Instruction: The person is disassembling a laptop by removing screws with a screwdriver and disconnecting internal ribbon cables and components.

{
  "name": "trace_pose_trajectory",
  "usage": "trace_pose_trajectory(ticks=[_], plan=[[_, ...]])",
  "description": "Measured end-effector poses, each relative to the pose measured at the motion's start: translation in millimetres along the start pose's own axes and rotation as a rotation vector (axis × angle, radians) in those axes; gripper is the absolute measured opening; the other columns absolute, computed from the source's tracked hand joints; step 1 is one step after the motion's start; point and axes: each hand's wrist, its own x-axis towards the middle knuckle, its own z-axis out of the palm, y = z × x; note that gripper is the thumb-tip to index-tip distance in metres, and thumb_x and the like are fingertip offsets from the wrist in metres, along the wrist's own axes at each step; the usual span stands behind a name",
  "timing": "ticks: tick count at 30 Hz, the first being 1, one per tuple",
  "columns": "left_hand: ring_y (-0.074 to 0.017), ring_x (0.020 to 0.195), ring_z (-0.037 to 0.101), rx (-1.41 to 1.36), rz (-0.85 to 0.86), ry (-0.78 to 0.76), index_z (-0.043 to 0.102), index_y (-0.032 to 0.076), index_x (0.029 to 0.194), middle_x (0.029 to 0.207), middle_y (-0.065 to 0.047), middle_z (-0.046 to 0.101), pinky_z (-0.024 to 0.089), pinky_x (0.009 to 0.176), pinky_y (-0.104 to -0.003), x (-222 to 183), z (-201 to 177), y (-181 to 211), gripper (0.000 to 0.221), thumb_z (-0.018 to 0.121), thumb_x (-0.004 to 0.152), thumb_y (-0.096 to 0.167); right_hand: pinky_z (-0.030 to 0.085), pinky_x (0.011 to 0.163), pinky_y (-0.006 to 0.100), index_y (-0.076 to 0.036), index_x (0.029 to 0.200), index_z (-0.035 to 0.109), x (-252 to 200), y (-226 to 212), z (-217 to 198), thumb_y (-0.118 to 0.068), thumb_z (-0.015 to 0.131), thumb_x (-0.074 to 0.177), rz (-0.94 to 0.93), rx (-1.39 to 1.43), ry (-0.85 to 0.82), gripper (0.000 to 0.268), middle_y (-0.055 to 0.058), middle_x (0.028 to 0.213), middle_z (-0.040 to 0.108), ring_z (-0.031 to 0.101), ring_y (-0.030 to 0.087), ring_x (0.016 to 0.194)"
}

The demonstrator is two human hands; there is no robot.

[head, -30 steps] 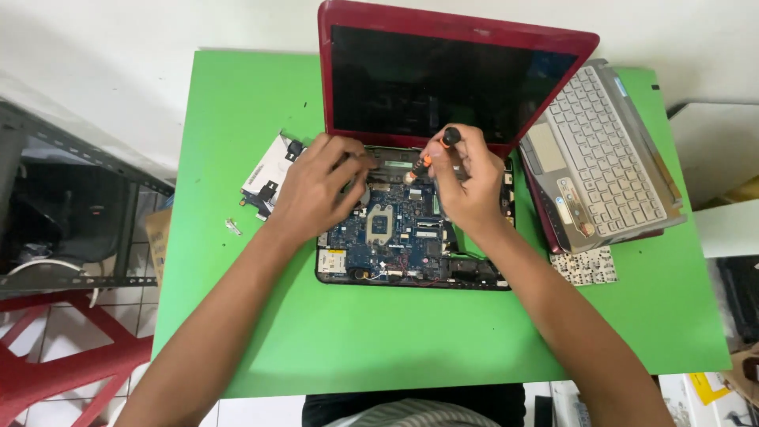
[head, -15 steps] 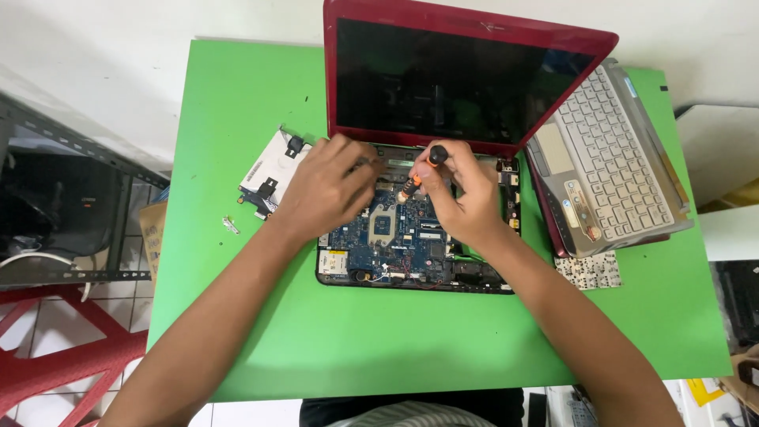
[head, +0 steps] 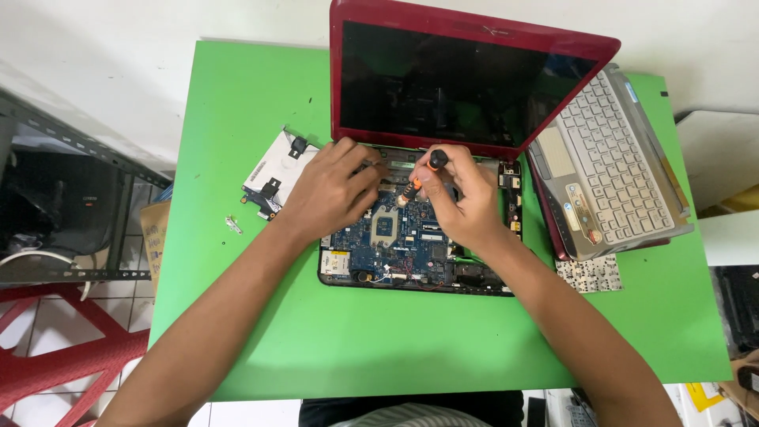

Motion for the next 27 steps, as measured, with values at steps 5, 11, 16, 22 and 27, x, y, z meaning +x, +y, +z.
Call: trace_pose_trajectory(ticks=[5, 11, 16, 22, 27], plan=[[-0.025, 0.087, 0.055, -0.011, 0.01, 0.013, 0.068, 0.009, 0.082, 0.098, -0.005, 0.062, 0.042, 0.065, -0.035, -0.1, 1.7, -1.8, 0.011, 0.067, 0.093, 0.011, 0.059, 0.058, 0.034, 0.006, 0.107, 0.061, -0.8, -0.9, 1.2, -0.001, 0.059, 0.103, -0.001, -0.017, -0.002, 0.008, 0.018, 0.083, 0.072, 0.069, 0.02, 0.061], [-0.025, 0.087, 0.055, -0.033, 0.004, 0.002, 0.07, 0.007, 0.081, 0.097, -0.006, 0.063, 0.042, 0.065, -0.034, 1.8, -0.6, 0.7, 0.011, 0.067, 0.092, 0.01, 0.059, 0.059, 0.034, 0.005, 0.108, 0.061, -2.6, -0.6, 1.0, -0.001, 0.06, 0.103, 0.004, -0.038, 0.002, 0.007, 0.017, 0.083, 0.072, 0.071, 0.021, 0.062], [-0.0254, 0.087, 0.056, -0.035, 0.021, 0.004, 0.071, 0.007, 0.082, 0.096, -0.007, 0.064, 0.041, 0.065, -0.035, 0.6, 0.7, 0.0, 0.011, 0.067, 0.092, 0.009, 0.059, 0.058, 0.035, 0.003, 0.107, 0.062, -1.5, -3.7, 2.0, -0.001, 0.062, 0.102, -0.002, -0.063, -0.01, 0.006, 0.018, 0.084, 0.074, 0.071, 0.021, 0.061], [-0.0251, 0.088, 0.056, -0.05, 0.008, -0.005, 0.071, 0.007, 0.083, 0.097, -0.007, 0.064, 0.042, 0.066, -0.035, -0.2, 1.3, -0.3, 0.012, 0.066, 0.093, 0.01, 0.057, 0.053, 0.032, 0.003, 0.106, 0.063, 0.6, -6.7, 2.4, -0.003, 0.064, 0.101, -0.033, -0.122, -0.026, 0.008, 0.016, 0.083, 0.074, 0.072, 0.022, 0.06], [-0.0255, 0.087, 0.056, -0.058, 0.0, -0.019, 0.072, 0.006, 0.084, 0.097, -0.008, 0.064, 0.042, 0.066, -0.035, 0.6, 0.3, 0.0, 0.01, 0.067, 0.092, 0.01, 0.058, 0.051, 0.031, 0.004, 0.103, 0.061, 6.3, -14.3, 2.0, -0.001, 0.069, 0.097, -0.054, -0.042, -0.048, 0.011, 0.018, 0.094, 0.074, 0.071, 0.022, 0.059]])
